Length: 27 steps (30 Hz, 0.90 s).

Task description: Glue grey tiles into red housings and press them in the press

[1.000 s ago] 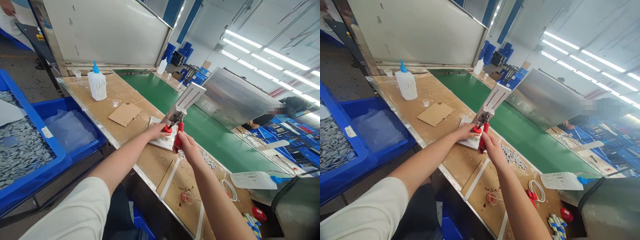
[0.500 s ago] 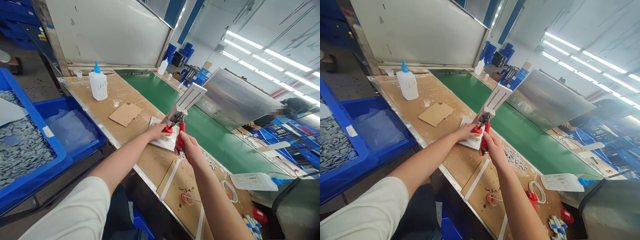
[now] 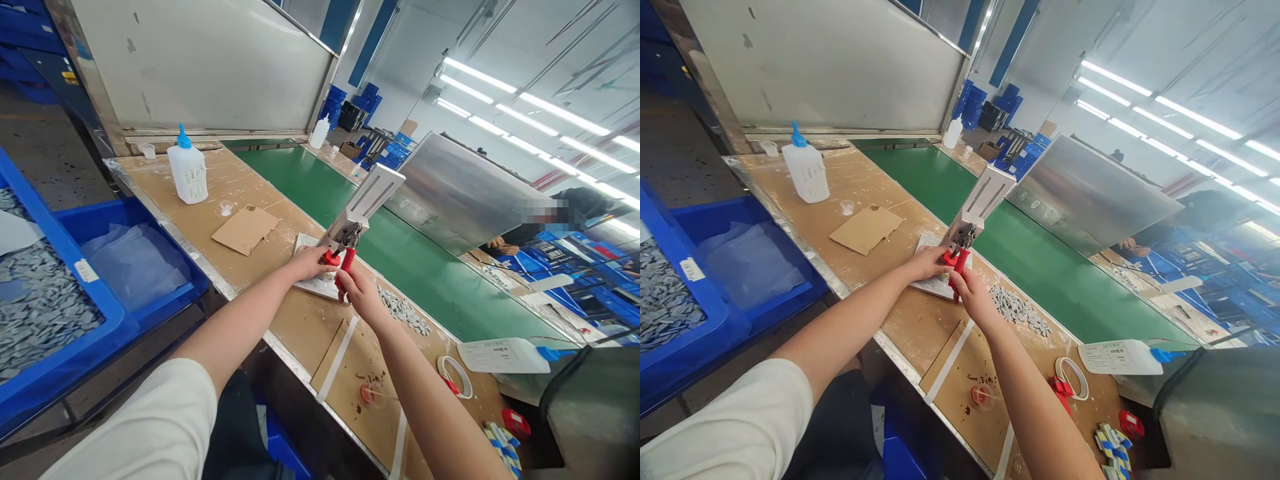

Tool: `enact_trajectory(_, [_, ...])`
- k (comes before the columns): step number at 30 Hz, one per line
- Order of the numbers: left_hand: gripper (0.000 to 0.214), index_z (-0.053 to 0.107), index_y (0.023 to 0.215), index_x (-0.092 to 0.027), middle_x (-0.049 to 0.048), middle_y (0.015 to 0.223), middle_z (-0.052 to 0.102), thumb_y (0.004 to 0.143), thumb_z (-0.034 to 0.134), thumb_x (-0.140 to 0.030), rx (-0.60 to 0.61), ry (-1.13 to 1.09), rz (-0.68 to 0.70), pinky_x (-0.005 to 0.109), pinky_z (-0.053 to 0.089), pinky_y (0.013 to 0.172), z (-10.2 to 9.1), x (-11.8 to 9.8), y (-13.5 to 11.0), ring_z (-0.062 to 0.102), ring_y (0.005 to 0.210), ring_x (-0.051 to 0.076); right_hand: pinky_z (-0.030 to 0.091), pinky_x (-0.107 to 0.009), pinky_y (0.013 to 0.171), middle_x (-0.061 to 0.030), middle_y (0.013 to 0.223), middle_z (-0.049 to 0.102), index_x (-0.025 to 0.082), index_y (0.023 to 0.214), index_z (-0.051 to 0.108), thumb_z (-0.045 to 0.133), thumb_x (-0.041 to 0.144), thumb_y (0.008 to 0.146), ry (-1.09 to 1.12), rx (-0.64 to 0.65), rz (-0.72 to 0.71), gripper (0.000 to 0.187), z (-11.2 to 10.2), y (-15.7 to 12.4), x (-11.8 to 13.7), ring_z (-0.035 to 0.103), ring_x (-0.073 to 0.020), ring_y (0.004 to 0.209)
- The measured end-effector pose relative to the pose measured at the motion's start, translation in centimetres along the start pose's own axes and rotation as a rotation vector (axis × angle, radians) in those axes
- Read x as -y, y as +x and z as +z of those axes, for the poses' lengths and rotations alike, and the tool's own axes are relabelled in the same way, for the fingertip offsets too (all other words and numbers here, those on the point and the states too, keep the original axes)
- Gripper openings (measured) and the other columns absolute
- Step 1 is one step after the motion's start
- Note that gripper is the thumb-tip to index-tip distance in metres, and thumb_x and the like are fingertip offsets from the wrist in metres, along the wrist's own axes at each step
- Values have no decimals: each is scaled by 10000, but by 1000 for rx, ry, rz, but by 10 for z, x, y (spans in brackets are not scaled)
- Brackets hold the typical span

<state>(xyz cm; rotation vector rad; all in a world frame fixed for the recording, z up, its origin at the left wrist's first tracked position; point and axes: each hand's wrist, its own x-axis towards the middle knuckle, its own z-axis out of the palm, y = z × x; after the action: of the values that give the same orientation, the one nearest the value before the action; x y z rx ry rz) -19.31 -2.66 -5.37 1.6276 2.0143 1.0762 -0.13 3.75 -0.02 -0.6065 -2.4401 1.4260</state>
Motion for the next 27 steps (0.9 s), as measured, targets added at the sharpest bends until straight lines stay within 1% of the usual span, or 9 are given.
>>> enact_trajectory(5, [422,714,1153,-234,48,1088,817,879,754,-552,-28,-59,21,447,479,1115,0,3,-1,737,1105,307,469,-245,503,46,686,577,228,1106,632,567,676,982,-111,-35,17,470,0,7,-6,556,-137,542])
enact_trajectory(8, [381,734,1135,-228,51,1079,822,875,770,-504,-41,-93,24,431,511,1085,0,3,-3,746,1072,294,459,-233,495,57,677,583,220,1164,644,588,658,973,-96,-66,14,481,4,9,-7,548,-129,525])
enact_trajectory(10, [372,743,1125,-220,57,1073,825,870,776,-489,-46,-111,22,438,520,1082,-1,2,-4,747,1059,291,466,-238,491,55,683,585,212,1151,652,594,670,964,-64,-76,12,498,6,10,-7,549,-127,520])
enact_trajectory(13, [382,755,1127,-225,47,1079,826,854,791,-491,-51,-141,18,424,533,1073,-1,2,-3,746,1066,282,479,-254,473,52,701,579,199,1091,658,615,733,920,-29,-68,19,562,7,10,-2,552,-123,503])
enact_trajectory(15, [406,761,1131,-231,39,1084,825,842,800,-514,-56,-161,6,412,543,1062,0,2,-3,747,1068,277,482,-265,462,43,711,581,190,1015,667,652,777,871,1,-40,33,605,3,5,7,570,-124,493])
enact_trajectory(17, [456,765,1134,-230,42,1078,824,820,817,-556,-62,-178,-12,416,555,1048,1,2,-2,750,1056,279,475,-269,460,39,651,556,186,862,653,683,794,845,58,-15,69,609,-4,-4,21,587,-134,483])
enact_trajectory(20, [513,759,1154,-230,49,1090,823,796,840,-588,-68,-203,-28,423,562,1049,3,3,-2,750,1049,274,432,-275,446,53,493,425,206,633,534,662,790,880,187,-39,132,647,-18,-18,46,552,-141,426])
enact_trajectory(23, [508,740,1197,-229,55,1142,816,831,820,-572,-75,-224,-29,413,560,1060,4,4,-2,746,1071,258,403,-285,435,59,455,353,216,574,487,626,780,919,280,-37,158,676,-27,-26,65,508,-135,389])
enact_trajectory(27, [502,739,1190,-235,44,1146,816,818,839,-556,-74,-227,-31,403,557,1062,4,5,-1,745,1079,251,397,-285,430,45,484,399,211,571,489,678,790,879,280,-12,151,682,-24,-26,70,514,-131,400])
